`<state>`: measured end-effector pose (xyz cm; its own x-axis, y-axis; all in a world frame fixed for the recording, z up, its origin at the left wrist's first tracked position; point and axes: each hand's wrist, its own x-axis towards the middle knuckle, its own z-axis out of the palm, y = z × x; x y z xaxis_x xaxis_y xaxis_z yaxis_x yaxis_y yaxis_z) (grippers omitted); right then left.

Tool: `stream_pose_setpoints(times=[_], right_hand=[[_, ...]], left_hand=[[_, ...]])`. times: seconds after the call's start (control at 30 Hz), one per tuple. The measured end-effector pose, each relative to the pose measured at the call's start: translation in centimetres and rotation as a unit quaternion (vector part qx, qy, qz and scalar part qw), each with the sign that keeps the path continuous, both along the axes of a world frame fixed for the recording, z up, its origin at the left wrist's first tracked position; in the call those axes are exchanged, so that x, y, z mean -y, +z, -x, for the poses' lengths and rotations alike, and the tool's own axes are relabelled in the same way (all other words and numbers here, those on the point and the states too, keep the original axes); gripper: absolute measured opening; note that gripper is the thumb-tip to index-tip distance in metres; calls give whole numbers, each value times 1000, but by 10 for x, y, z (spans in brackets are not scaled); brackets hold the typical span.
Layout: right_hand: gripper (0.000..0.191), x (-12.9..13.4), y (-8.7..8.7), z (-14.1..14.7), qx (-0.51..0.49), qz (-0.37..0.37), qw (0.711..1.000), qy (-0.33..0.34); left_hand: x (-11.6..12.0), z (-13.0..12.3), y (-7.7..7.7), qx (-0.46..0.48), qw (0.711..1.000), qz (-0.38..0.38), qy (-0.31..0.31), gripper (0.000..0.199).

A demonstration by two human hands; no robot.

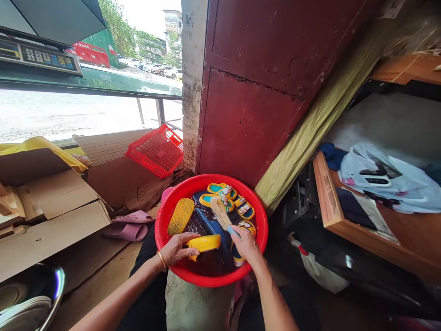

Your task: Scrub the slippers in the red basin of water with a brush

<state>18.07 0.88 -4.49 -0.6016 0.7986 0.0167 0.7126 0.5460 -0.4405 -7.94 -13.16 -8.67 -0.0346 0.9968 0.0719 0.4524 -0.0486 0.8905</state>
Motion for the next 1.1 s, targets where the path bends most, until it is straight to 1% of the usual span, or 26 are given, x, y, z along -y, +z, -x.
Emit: stream_pose_setpoints(times=[0.03, 0.1, 0.2, 0.27, 0.3, 0.37, 0.43, 0.5, 0.6, 0.7, 0.73, 0.77, 0.83, 0.87, 0.9, 0.97, 1.03, 1.1], right_hand=[[41, 2, 0, -2, -13, 16, 1000, 13], [39, 8, 0, -5, -8, 37, 999, 21], [38, 19, -1, -1, 28, 49, 998, 21], [38, 28, -4, 5, 55, 46, 997, 20], [38, 32, -7, 9, 67, 42, 997, 17], [39, 38, -12, 17, 78, 38, 996, 9], [39, 40, -17, 22, 62, 49, 997, 4], [37, 36, -20, 24, 25, 74, 997, 2], [36, 26, -19, 19, -13, 93, 995, -12], [42, 25, -18, 14, -62, 67, 995, -26], [43, 29, -19, 14, -84, 53, 995, -15], [44, 34, -22, 15, -98, 38, 994, 8], [45, 46, -28, 21, -89, 4, 994, 62], [45, 51, -32, 25, -67, -12, 995, 77], [44, 54, -34, 29, -39, -27, 996, 78], [44, 53, -37, 38, 19, -44, 997, 53], [44, 44, -36, 45, 59, -44, 997, 20], [44, 33, -32, 48, 71, -36, 997, -3]], left_hand=[[-1, 0, 2, 34, 999, 10, 13, 51], [-2, 1, 5, 88, 995, 32, 37, 47], [-2, 1, 8, 162, 983, 64, 58, 43], [-4, -1, 9, 229, 968, 75, 72, 41], [-6, -2, 9, 265, 958, 72, 87, 41], [-13, -5, 7, 330, 931, 50, 144, 43], [-24, -9, 3, 384, 893, 33, 234, 45], [-37, -13, -4, 418, 852, 41, 313, 47], [-54, -16, -17, 438, 816, 75, 371, 48], [-63, -14, -28, 453, 790, 86, 403, 48], [-65, -13, -31, 458, 786, 87, 406, 48], [-66, -12, -34, 457, 787, 91, 404, 47], [-69, -10, -40, 440, 801, 105, 391, 39], [-70, -10, -43, 428, 809, 114, 386, 32], [-71, -10, -45, 415, 816, 123, 382, 26], [-73, -10, -49, 396, 824, 135, 381, 18], [-74, -11, -50, 385, 832, 144, 373, 18], [-73, -11, -50, 377, 841, 153, 357, 22]])
